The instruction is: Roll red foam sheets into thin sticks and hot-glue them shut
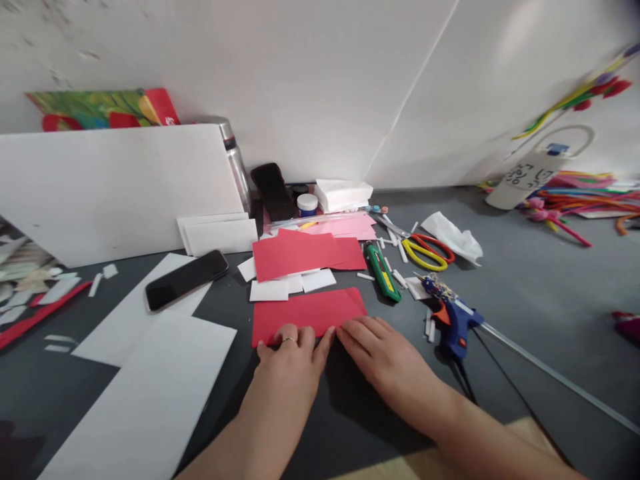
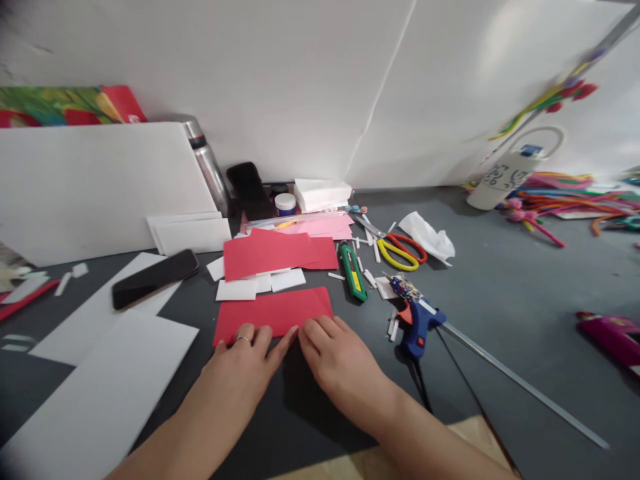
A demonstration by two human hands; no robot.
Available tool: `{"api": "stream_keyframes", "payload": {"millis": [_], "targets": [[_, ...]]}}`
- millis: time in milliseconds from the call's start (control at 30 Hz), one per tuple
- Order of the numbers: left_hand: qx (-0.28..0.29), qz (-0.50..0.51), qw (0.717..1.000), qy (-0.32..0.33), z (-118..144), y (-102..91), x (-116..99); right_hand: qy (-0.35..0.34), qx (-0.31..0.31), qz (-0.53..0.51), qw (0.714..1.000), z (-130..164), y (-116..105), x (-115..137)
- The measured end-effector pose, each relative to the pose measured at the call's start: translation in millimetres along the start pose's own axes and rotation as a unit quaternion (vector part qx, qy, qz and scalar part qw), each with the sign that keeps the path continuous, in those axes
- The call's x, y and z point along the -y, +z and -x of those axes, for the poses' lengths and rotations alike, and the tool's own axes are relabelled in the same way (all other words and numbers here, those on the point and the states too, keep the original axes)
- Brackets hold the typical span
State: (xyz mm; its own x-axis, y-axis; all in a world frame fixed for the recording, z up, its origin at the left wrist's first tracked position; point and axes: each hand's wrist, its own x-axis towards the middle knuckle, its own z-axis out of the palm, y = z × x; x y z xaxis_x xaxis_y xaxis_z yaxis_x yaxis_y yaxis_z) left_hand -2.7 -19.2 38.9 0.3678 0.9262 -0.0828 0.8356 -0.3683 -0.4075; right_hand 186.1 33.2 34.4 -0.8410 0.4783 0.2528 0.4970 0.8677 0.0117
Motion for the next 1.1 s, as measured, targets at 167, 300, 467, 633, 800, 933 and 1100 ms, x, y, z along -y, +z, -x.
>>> {"api": "stream_keyframes", "payload": {"millis": [167, 300, 467, 633, 800, 933, 1100], "targets": [[-0.020, 0.034, 0.999, 0.021, 7.7, 11.9, 10.2, -0.024, 0.010, 0.033, 0.999, -5.4, 3.7, -0.2], [-0.039, 0.062, 0.996, 0.049, 16.7, 19.7, 26.5, -0.028, 0.046, 0.041, 0.998, -12.7, 1.8, 0.8], [-0.082, 0.055, 0.993, 0.060, 19.3, 19.3, 35.6, -0.028, 0.056, 0.032, 0.998, -14.8, 2.7, -3.2], [-0.097, 0.047, 0.994, 0.022, 16.5, 19.0, 33.4, -0.003, 0.072, -0.015, 0.997, -11.8, 3.8, -9.4], [-0.081, 0.070, 0.994, -0.020, 15.2, 15.6, 34.6, 0.050, 0.091, -0.056, 0.993, -12.7, 3.9, -12.3], [-0.049, 0.105, 0.992, -0.040, 14.4, 13.3, 38.9, 0.078, 0.072, -0.084, 0.991, -12.2, 5.4, -13.9], [0.005, 0.173, 0.984, -0.036, 13.4, 15.3, 42.9, 0.090, 0.082, -0.107, 0.987, -10.0, 2.9, -14.4]]}}
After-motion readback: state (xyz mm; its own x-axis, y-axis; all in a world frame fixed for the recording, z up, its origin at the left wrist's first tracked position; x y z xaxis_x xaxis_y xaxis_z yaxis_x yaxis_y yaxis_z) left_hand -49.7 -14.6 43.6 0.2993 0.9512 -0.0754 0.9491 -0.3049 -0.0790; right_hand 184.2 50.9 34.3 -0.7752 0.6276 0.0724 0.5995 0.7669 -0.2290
